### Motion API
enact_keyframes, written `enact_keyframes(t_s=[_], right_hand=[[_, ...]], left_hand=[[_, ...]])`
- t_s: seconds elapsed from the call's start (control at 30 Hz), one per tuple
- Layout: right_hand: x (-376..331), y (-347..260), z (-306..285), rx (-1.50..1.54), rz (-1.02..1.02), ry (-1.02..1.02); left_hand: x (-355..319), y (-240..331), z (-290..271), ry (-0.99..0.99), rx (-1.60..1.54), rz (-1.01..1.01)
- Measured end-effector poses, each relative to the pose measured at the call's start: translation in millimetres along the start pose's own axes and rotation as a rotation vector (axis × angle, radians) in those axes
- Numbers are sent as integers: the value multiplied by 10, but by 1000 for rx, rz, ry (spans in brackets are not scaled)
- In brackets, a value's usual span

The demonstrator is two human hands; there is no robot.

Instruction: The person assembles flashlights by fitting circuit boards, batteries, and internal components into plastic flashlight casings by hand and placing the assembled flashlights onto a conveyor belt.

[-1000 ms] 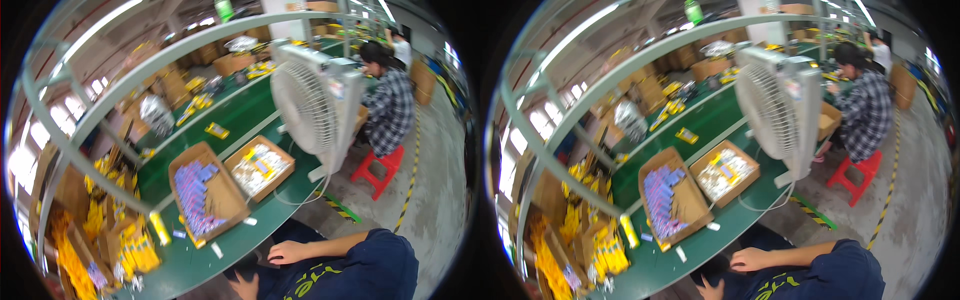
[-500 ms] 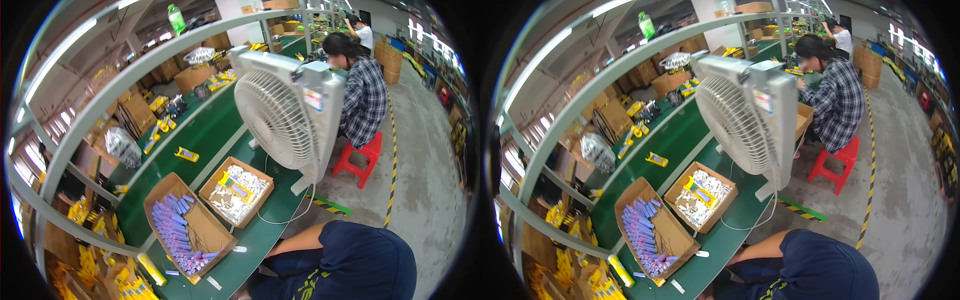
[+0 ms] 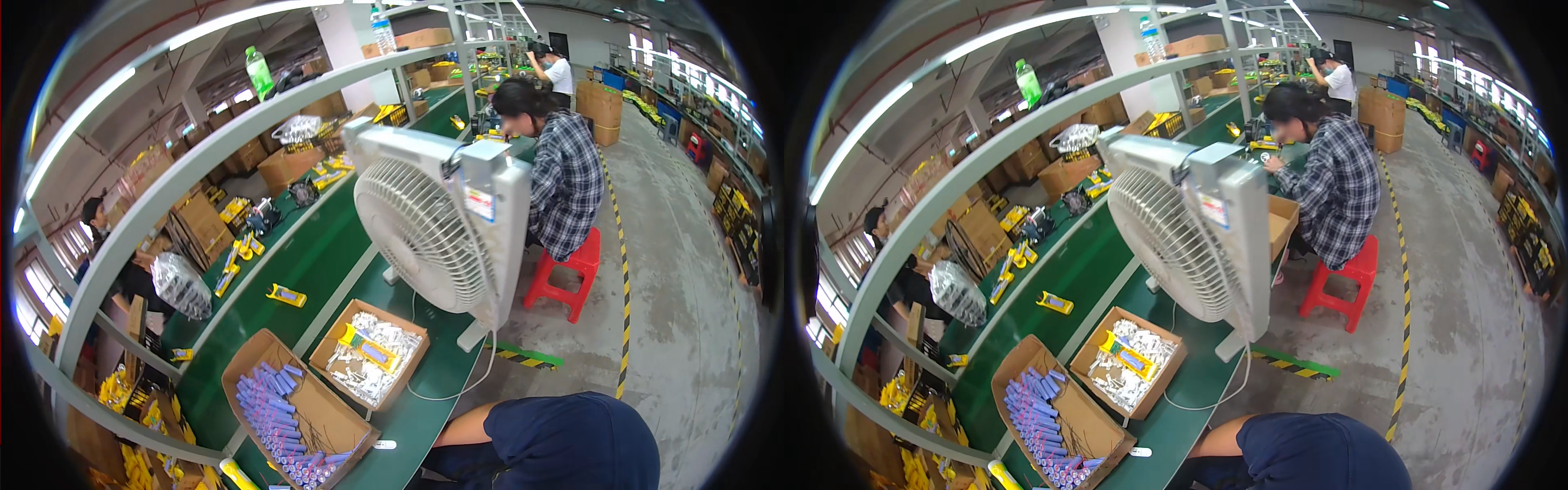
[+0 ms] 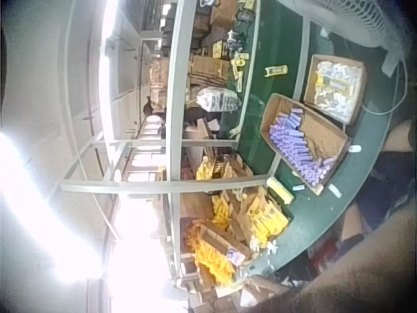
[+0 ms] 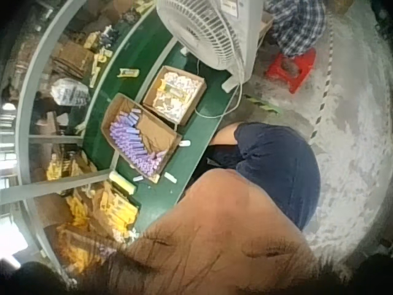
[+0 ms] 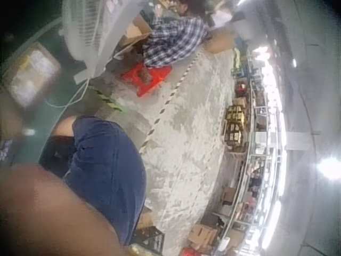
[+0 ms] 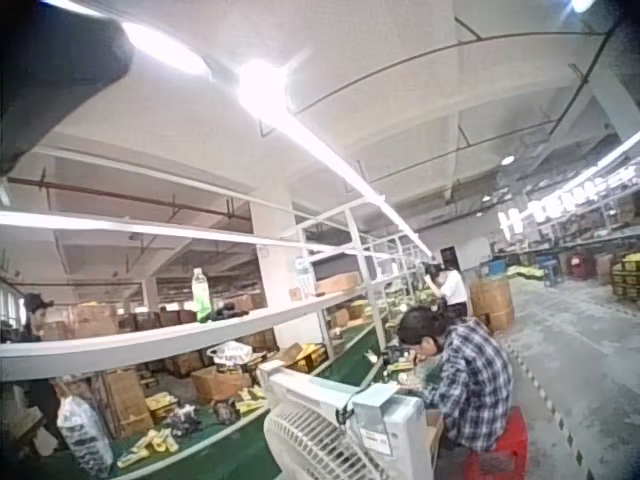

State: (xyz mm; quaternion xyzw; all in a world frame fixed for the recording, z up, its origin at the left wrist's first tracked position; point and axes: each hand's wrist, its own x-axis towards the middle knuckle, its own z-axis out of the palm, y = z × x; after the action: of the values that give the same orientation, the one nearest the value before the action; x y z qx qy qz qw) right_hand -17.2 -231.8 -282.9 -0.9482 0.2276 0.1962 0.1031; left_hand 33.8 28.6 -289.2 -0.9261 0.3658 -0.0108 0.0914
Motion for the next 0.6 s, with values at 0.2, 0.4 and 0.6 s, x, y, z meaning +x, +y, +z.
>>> enact_keyframes(t_s=[0.2,0.4,0.6], right_hand=[[-198,305,-244,-44,-26,126],[-441,47,-97,-104,-157,145],[-716,-264,66,-65,-190,212]], left_hand=[[-70,-78,-22,180,281,205],[-671,322,-130,326,-209,-115],[-983,211,-1269,-94,-955,-70]])
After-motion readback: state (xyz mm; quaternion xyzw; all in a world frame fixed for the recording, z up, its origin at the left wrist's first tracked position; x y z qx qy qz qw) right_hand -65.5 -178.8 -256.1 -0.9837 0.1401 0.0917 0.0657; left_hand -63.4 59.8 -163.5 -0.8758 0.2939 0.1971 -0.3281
